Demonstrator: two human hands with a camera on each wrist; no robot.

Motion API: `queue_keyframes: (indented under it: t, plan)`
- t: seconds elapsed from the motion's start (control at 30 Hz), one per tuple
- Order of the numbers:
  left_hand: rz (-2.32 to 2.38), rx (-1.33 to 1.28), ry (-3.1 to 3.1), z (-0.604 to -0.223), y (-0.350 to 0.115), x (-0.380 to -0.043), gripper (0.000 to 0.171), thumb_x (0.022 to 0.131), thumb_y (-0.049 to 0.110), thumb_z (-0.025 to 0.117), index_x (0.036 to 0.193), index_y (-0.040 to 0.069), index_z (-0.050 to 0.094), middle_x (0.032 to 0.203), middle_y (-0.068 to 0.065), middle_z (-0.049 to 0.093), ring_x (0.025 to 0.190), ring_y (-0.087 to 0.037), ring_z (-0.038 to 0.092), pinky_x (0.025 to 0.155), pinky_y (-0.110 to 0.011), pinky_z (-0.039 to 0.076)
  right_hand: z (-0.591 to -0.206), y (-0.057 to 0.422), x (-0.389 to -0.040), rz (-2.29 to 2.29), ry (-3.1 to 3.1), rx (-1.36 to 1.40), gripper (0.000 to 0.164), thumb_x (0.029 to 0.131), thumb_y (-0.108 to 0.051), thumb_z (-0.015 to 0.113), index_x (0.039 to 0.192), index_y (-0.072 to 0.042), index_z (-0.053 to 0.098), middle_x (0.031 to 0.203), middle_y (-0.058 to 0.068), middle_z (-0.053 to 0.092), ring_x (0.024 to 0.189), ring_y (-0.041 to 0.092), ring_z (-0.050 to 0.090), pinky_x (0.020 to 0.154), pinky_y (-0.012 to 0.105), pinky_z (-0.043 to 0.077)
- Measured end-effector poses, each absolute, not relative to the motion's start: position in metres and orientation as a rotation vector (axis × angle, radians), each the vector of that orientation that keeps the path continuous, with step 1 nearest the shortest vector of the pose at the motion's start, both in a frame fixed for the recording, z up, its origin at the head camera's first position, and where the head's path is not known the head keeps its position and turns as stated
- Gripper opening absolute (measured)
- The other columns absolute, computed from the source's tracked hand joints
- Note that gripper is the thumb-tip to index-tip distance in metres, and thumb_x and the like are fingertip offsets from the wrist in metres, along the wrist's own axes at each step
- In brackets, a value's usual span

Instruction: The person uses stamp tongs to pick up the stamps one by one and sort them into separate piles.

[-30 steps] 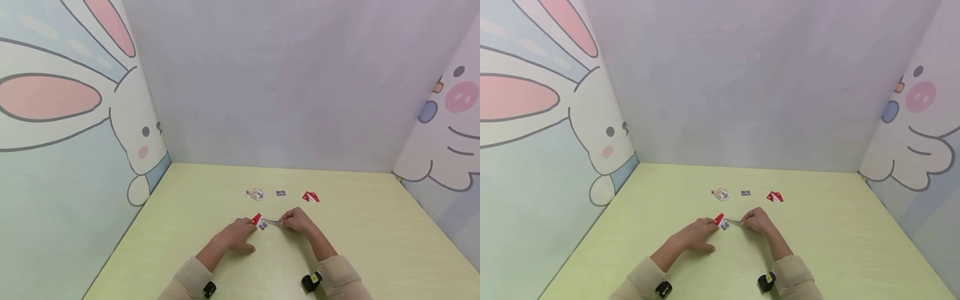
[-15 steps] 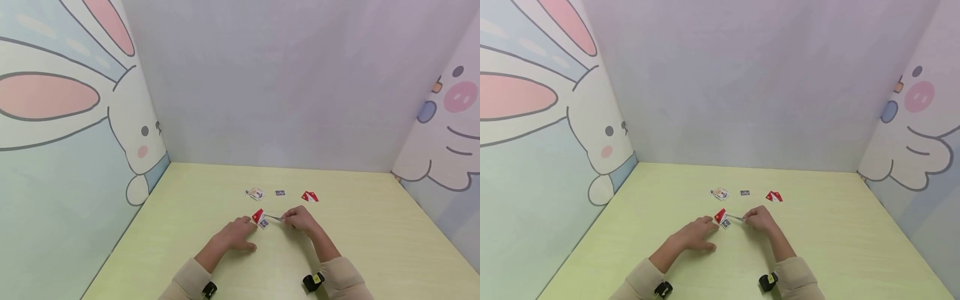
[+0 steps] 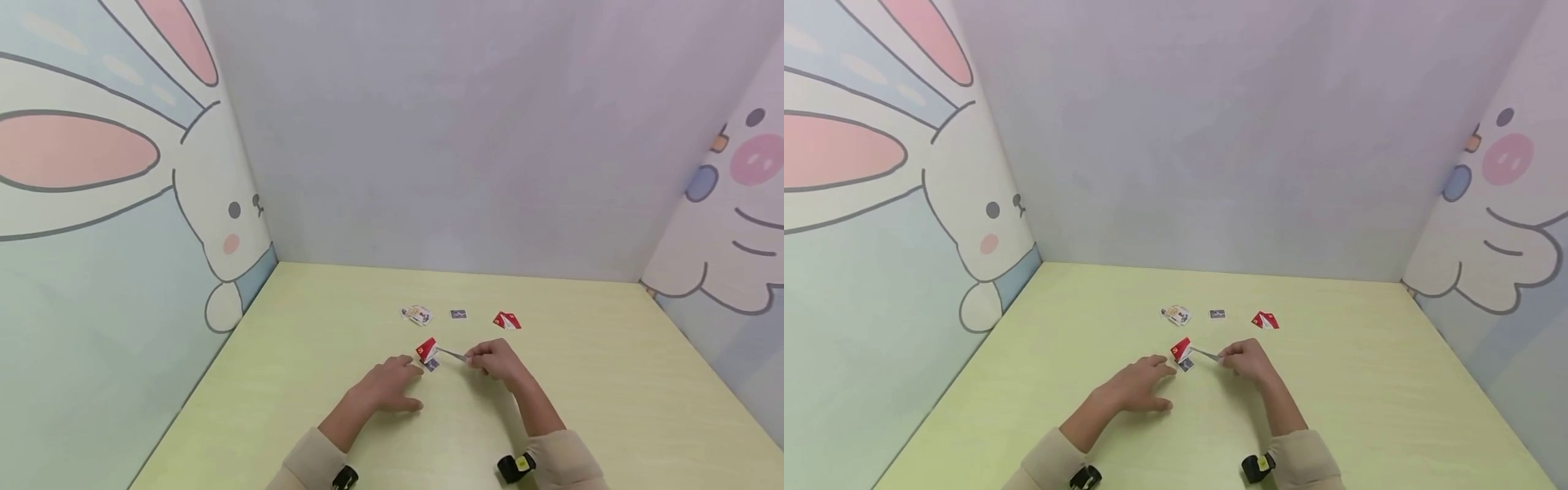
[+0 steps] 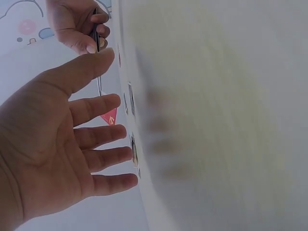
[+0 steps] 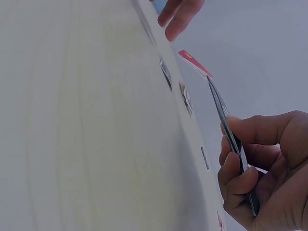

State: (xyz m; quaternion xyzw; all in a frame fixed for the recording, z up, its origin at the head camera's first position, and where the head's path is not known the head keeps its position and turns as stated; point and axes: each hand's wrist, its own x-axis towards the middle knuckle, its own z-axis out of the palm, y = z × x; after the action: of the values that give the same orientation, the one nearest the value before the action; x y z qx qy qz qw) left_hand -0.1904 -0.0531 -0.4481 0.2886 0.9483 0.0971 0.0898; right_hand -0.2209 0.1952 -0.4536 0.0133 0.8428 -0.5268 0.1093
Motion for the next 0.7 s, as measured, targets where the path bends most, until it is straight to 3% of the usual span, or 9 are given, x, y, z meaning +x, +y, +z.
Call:
queue_keyframes:
  t: [0.43, 0.7]
  plan:
    - [0.256, 1.049, 2.898, -0.458, -0.043, -0.197, 0.047, 0.079, 0.043, 0.071, 0.119, 0.019, 0.063, 0.121, 0.002, 0.056, 0.111, -0.016, 0.051, 0.085, -0.034, 0.045, -0.458, 0.221, -0.213, -1.541, 2.505, 0.119, 0.013, 0.084, -0.004, 0.063, 0.093, 0.003, 0.068, 0.067, 0.006, 0.053, 0.057, 0.017, 0.042, 0.048, 0.026, 0.031]
    - [0.236, 1.029, 2.867, -0.459, -0.037, -0.201, 0.048, 0.081, 0.042, 0.069, 0.122, 0.018, 0.06, 0.124, 0.0, 0.055, 0.115, -0.02, 0.048, 0.087, -0.038, 0.044, -0.462, 0.232, -0.21, -1.552, 2.528, 0.169, 0.013, 0.083, -0.004, 0.062, 0.092, 0.003, 0.068, 0.064, 0.006, 0.052, 0.054, 0.016, 0.04, 0.046, 0.025, 0.03]
